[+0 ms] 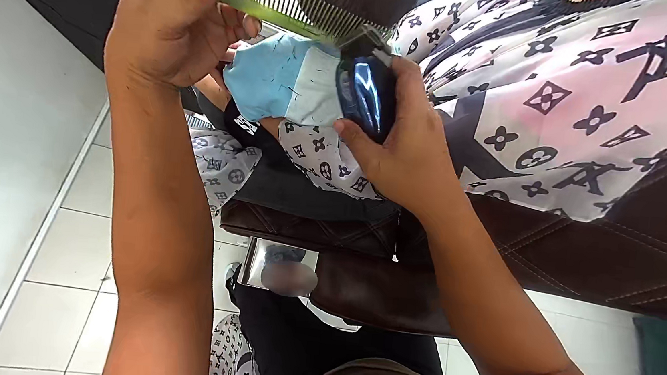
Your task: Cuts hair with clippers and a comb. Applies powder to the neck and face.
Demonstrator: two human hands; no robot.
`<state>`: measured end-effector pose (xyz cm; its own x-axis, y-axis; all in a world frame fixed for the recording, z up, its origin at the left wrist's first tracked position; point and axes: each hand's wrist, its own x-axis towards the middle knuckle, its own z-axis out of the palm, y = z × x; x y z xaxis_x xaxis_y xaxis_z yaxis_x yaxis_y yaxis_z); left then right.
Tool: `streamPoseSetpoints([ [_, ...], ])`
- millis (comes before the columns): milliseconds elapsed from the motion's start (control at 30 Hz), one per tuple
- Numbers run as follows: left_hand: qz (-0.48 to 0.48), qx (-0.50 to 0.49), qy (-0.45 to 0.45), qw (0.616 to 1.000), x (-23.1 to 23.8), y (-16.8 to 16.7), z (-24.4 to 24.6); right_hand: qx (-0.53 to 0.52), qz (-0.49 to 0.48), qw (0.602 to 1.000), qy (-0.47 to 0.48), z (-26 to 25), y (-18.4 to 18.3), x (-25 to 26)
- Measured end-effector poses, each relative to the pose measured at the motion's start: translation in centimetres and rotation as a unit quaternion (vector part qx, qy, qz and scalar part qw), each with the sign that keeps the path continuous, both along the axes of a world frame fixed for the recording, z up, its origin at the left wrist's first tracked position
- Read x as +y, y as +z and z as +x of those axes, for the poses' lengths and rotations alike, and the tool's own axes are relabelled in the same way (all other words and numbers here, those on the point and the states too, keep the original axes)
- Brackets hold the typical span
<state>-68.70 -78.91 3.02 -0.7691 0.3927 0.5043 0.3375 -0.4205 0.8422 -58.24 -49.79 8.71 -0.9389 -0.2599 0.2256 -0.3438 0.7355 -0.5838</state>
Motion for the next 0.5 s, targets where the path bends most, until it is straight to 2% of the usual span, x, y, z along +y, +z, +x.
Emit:
streamPoseSetpoints([
  [67, -0.019, 0.027, 0.023, 0.999, 0.5, 0.0, 1.3, -0.006, 0.025, 1.0, 0.007, 0.2, 0.9, 0.9],
  [167, -0.07, 0.051, 0.124, 0.989, 2.6, -1.3, 3.6, -0.07, 0.025, 0.997, -0.012, -0.4, 2.4, 3.9],
  [233, -0.053, 0.065, 0.169, 0.982, 4.7, -2.3, 4.6, -0.1, 0.015, 0.995, -0.014, -1.0, 3.0, 5.2],
  [400, 0.061, 0.085, 0.18, 0.978, 7.4, -1.4, 5.9, -0.118, 0.026, 0.993, 0.013, -2.4, 4.4, 5.0],
  [500, 0.053, 0.073, 0.171, 0.981, 7.3, -0.7, 6.5, -0.092, 0.045, 0.992, 0.076, -2.5, 5.5, 5.0],
])
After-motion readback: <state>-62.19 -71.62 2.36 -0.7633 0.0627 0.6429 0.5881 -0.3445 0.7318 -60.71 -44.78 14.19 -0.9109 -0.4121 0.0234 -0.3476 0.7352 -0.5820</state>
